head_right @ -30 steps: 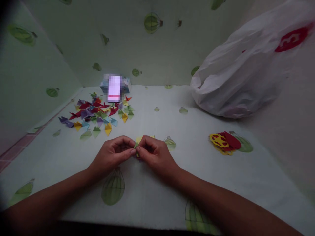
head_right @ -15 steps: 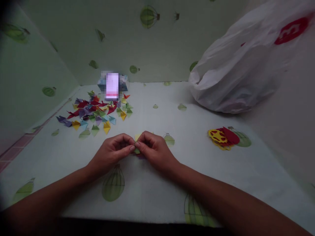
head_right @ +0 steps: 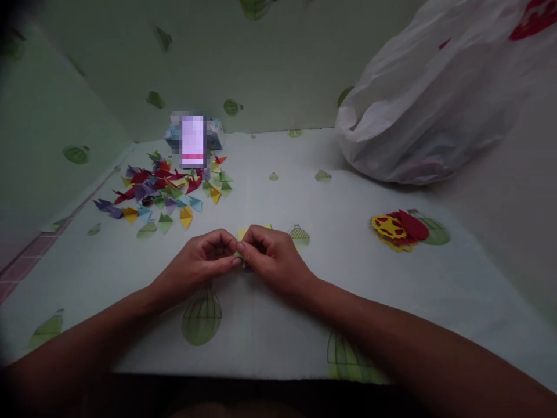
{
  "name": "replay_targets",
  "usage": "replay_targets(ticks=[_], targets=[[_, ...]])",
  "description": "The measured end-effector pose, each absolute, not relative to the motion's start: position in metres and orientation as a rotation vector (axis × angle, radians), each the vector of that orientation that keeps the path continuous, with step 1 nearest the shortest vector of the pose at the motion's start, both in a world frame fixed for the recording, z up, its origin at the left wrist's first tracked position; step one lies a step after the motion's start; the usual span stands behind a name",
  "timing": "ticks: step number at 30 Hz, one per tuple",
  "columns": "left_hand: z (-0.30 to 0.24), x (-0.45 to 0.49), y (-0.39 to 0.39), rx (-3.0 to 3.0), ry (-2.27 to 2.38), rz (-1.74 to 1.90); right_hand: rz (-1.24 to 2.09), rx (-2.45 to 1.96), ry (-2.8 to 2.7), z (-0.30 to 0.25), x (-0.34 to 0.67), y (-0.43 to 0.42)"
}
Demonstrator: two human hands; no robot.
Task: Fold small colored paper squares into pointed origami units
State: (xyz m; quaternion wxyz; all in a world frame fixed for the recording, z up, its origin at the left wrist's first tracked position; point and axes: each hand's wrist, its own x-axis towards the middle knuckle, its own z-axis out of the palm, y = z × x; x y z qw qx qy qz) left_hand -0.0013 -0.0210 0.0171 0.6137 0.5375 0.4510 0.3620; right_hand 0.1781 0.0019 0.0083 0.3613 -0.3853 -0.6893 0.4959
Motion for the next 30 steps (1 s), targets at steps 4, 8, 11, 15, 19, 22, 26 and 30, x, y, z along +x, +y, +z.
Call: replay_targets(ticks=[4,8,11,15,19,22,26,30], targets=[[0.0194,-0.0026,-0.0202,1.201,1.031,0.777,1.416,-0.930,-1.767,0.0086,0.1789,0.0040],[0.0204,-0.0054,-0.0180,1.168,1.009,0.714,1.413,-0.913,-1.813,0.0099,0.1800,0.0058],[0.0192,-0.0060,-0.0175,1.131,0.988,0.718,1.305,-0.959,-1.838,0.0107,0.1798,0.0046],[0.0173,-0.0059,-0.0186,1.129,0.982,0.728,1.350,-0.961,-1.816,0.0095,0.1791,0.0045],[0.0168,-0.0059,-0.0192,1.133,0.985,0.752,1.512,-0.901,-1.762,0.0088,0.1794,0.0069],[0.0176,-0.0055,-0.0189,1.111,0.971,0.757,1.484,-0.913,-1.798,0.0100,0.1801,0.0076],[0.0189,-0.0043,-0.0190,1.105,0.964,0.799,1.369,-0.920,-1.846,0.0116,0.1804,0.0062],[0.0187,-0.0029,-0.0199,1.122,0.951,0.854,1.329,-0.978,-1.804,0.0110,0.1793,0.0036]])
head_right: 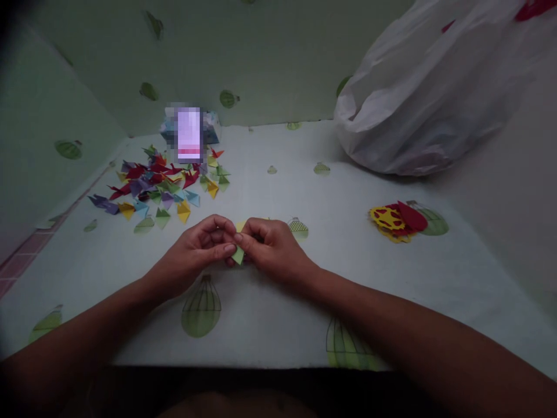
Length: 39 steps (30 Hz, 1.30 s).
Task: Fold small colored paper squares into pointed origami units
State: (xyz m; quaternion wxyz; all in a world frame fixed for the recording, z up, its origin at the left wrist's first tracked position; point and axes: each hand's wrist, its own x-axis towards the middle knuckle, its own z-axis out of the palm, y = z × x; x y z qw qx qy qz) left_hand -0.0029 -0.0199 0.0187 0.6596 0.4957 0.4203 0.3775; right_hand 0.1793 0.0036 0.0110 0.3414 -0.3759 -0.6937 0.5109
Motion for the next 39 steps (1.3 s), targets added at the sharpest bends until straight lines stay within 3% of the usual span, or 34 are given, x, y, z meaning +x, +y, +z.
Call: replay_targets(ticks=[4,17,39], targets=[[0.019,-0.003,-0.021,1.180,1.013,0.746,1.291,-0.999,-1.750,0.008,0.179,0.003],[0.018,-0.002,-0.022,1.218,1.113,0.955,1.738,-0.790,-1.440,0.003,0.178,0.006],[0.011,-0.004,-0.021,0.963,1.011,0.936,1.350,-0.817,-1.859,0.007,0.183,0.008]])
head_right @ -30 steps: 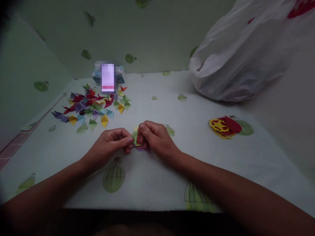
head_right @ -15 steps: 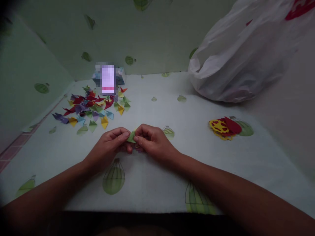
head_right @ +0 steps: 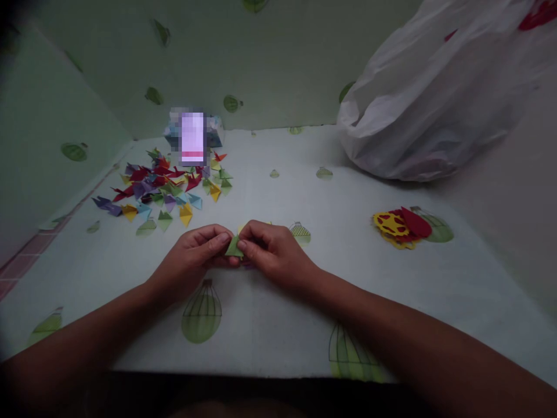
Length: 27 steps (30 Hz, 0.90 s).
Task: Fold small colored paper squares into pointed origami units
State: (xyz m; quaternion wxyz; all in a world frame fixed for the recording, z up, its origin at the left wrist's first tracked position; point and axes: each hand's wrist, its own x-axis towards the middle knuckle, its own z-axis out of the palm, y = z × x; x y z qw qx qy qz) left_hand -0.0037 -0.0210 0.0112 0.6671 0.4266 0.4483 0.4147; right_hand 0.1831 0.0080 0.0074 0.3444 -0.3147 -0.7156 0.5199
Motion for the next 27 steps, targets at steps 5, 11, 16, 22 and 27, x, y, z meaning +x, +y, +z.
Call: replay_targets(ticks=[5,11,16,22,27], targets=[[0.0100,-0.0042,-0.0205,0.935,0.966,0.939,1.501,-0.758,-1.757,0.0077,0.1831,0.0086],[0.0134,-0.0048,-0.0210,1.020,0.981,0.958,1.580,-0.726,-1.737,0.0066,0.1842,0.0102],[0.0140,-0.0065,-0.0201,1.085,0.987,0.917,1.347,-0.740,-1.912,0.0068,0.1854,0.0101],[0.0126,-0.0053,-0.0207,1.051,0.946,0.903,1.325,-0.724,-1.936,0.0089,0.1853,0.0090],[0.0132,-0.0040,-0.0213,1.072,0.932,0.947,1.302,-0.726,-1.943,0.0099,0.1859,0.0090]])
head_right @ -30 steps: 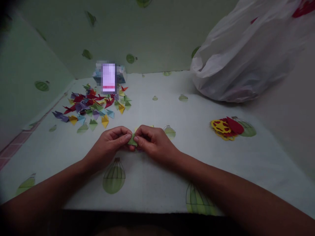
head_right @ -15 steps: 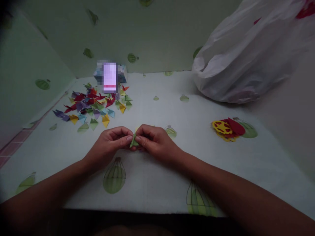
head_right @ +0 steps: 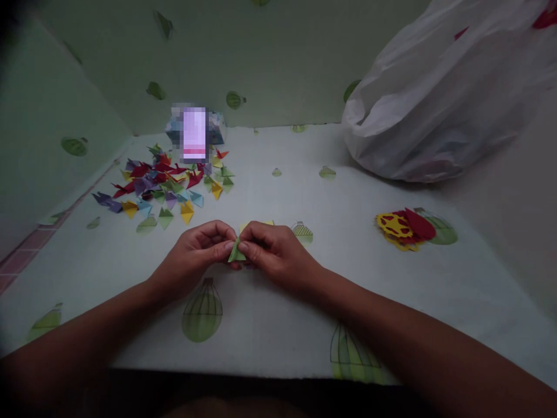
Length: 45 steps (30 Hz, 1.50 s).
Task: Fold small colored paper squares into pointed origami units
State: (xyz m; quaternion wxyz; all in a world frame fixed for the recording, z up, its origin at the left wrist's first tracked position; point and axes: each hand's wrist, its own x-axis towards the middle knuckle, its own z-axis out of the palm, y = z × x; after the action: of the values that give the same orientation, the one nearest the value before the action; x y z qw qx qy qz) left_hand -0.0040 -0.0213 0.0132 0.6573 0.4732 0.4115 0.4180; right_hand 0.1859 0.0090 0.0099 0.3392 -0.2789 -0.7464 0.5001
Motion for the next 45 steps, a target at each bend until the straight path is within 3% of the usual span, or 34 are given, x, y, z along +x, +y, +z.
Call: replay_targets(ticks=[20,45], targets=[[0.0216,-0.0006,-0.0233,1.231,1.092,0.949,1.153,-0.869,-1.921,0.0095,0.1815,0.0043],[0.0189,0.0015,-0.0262,1.208,0.927,0.997,1.288,-0.833,-1.963,0.0118,0.1828,0.0077]])
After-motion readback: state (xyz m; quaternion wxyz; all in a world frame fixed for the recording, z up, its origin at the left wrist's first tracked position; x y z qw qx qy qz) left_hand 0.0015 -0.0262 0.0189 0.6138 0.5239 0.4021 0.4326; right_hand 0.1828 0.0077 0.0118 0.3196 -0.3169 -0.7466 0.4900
